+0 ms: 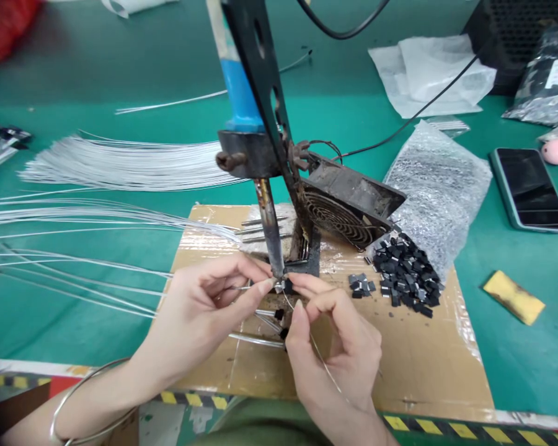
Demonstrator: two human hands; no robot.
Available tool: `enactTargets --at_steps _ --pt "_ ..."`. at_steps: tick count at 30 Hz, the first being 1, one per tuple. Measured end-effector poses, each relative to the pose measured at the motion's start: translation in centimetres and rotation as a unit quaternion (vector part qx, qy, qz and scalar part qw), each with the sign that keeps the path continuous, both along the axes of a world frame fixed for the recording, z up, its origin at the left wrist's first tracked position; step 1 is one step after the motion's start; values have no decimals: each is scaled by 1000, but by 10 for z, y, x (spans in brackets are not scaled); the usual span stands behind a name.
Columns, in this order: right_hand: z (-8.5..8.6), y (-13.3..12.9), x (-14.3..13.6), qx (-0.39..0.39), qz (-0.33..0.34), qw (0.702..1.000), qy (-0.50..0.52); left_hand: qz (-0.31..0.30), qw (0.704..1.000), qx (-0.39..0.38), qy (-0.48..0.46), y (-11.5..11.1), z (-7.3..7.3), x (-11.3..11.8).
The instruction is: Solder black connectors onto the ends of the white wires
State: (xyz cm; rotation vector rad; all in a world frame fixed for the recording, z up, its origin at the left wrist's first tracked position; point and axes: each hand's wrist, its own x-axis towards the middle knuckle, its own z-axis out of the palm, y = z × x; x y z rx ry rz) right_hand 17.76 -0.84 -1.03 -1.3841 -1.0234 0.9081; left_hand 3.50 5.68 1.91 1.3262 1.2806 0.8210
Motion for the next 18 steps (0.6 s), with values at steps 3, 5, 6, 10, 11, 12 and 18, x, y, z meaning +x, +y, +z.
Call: enactTargets --at_steps 3,5,6,10,11,12,18 --pt "-1 2 1 -3 -2 1000 -6 4 1000 -3 -7 2 3 1" --pt "-2 3 2 0 0 1000 -9 6 1000 -4 -15 3 4 2" --pt "-2 3 2 4 3 1000 -11 6 1000 -5 -18 3 4 2" --pt "-1 4 2 9 0 1000 0 9 1000 -6 -27 5 5 3" --pt "-1 4 1 6 -5 1000 5 9 1000 -6 -26 5 5 3" --pt "0 4 1 3 -9 1000 9 11 1000 -7 -26 6 5 3" --pt "3 4 -1 2 -10 1000 5 10 1000 -7 -21 5 6 1"
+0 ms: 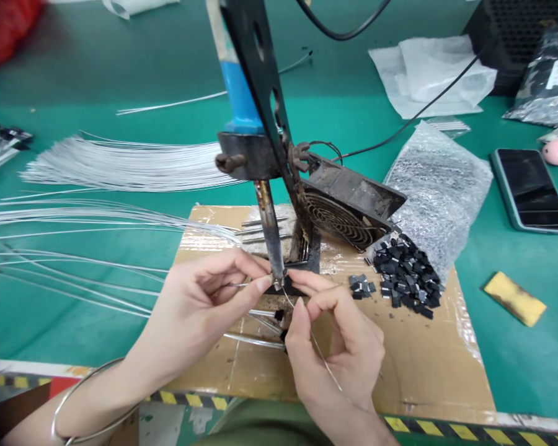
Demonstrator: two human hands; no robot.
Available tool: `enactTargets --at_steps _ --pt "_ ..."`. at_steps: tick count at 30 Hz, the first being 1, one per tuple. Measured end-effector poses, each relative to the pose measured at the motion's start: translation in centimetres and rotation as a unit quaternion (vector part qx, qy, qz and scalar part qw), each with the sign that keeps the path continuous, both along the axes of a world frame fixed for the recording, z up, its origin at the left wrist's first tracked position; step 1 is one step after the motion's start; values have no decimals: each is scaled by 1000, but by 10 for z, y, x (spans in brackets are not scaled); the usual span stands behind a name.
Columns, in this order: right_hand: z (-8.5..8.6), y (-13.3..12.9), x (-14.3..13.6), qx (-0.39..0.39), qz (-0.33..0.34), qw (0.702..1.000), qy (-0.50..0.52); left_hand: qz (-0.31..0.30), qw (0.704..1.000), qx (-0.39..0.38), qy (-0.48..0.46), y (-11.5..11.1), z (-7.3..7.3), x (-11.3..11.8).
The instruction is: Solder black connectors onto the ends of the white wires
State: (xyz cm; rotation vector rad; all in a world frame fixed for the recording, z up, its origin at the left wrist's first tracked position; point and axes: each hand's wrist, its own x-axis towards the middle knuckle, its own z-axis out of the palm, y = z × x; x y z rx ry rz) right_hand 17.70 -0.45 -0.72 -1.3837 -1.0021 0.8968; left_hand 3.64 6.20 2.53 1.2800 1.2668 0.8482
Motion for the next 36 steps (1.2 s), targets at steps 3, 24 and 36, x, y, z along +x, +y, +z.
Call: enactTargets --at_steps 3,24,36 --pt "0 0 1 3 1 1000 -8 1 1000 -2 2 -1 1 0" --pt "-5 0 6 35 24 998 -54 0 1000 11 8 -5 0 -2" --pt "-10 -1 6 55 21 996 -63 -6 999 36 18 -6 -3 -1"
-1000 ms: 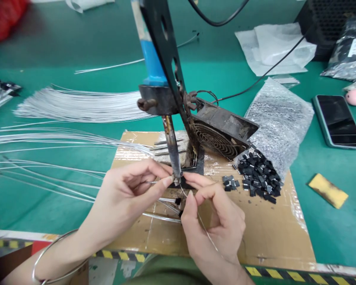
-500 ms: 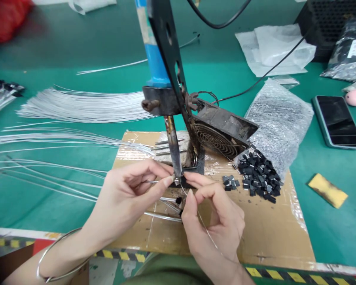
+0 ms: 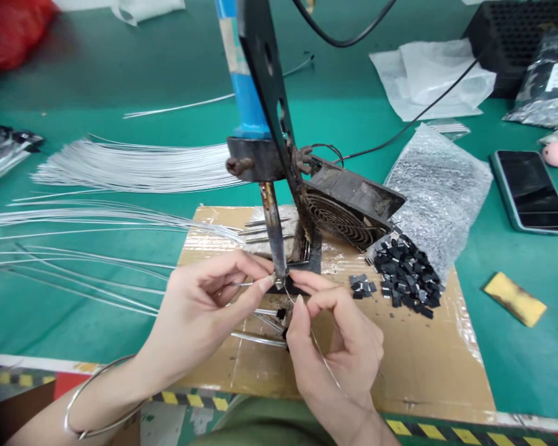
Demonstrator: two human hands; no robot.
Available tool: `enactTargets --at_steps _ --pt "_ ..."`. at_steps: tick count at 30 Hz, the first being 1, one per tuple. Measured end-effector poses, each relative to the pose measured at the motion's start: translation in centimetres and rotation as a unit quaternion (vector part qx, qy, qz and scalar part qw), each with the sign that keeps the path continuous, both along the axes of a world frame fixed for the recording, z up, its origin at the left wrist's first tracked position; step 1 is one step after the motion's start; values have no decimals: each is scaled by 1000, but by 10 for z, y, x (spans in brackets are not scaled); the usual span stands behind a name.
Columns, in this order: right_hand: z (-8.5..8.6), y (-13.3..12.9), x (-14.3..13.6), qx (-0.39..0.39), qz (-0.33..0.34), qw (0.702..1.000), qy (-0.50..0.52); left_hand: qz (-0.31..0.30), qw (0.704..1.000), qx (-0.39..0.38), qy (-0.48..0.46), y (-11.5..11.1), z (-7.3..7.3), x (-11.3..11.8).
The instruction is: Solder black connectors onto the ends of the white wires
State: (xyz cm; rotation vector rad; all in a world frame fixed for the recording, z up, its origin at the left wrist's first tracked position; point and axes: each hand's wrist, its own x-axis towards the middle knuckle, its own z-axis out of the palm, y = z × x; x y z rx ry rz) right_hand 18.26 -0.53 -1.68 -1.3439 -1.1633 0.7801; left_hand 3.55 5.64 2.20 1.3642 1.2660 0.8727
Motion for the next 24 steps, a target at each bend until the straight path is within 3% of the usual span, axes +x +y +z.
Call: enactTargets --at_steps 24 --pt "2 1 -2 5 -19 1000 10 -3 1000 15 -3 -1 -1 1"
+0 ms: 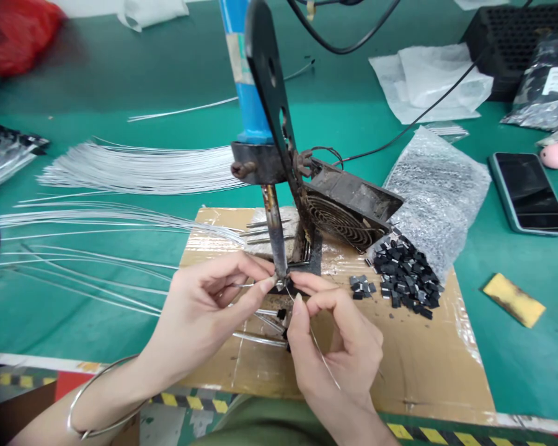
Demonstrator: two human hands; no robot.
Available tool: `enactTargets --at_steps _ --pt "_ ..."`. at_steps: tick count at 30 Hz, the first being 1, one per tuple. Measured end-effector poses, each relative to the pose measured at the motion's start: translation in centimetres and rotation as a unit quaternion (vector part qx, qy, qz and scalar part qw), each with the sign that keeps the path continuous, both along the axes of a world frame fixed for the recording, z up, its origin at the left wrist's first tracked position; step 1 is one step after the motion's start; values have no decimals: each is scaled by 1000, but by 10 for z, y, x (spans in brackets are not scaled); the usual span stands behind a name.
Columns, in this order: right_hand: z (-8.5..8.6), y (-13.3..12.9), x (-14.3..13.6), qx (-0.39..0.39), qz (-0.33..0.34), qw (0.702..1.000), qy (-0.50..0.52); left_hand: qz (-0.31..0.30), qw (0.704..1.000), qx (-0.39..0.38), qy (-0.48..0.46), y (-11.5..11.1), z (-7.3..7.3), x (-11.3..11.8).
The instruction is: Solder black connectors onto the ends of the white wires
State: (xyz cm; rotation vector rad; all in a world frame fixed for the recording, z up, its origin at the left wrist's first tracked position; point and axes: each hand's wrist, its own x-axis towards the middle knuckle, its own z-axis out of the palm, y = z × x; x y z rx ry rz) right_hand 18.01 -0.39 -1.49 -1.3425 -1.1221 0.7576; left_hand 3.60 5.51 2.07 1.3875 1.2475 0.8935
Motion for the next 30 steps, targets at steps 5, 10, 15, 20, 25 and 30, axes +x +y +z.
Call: enactTargets --at_steps 5,10,15,20,25,30 --pt "2 0 -1 -5 -3 1000 -8 1 1000 -2 17 0 1 -1" --pt "3 0 -2 0 -6 1000 -5 -3 1000 4 23 0 0 -1" --pt "2 0 -2 -1 -7 1000 -5 -1 1000 7 16 -2 -1 -1" --pt "1 -1 -3 -2 -11 1000 1 0 1000 7 20 -4 -1 -1" --pt "2 0 -2 -5 -7 1000 -2 3 1000 5 22 -2 0 0" --pt "1 -1 0 0 -4 1000 -1 -1 1000 15 18 0 1 0"
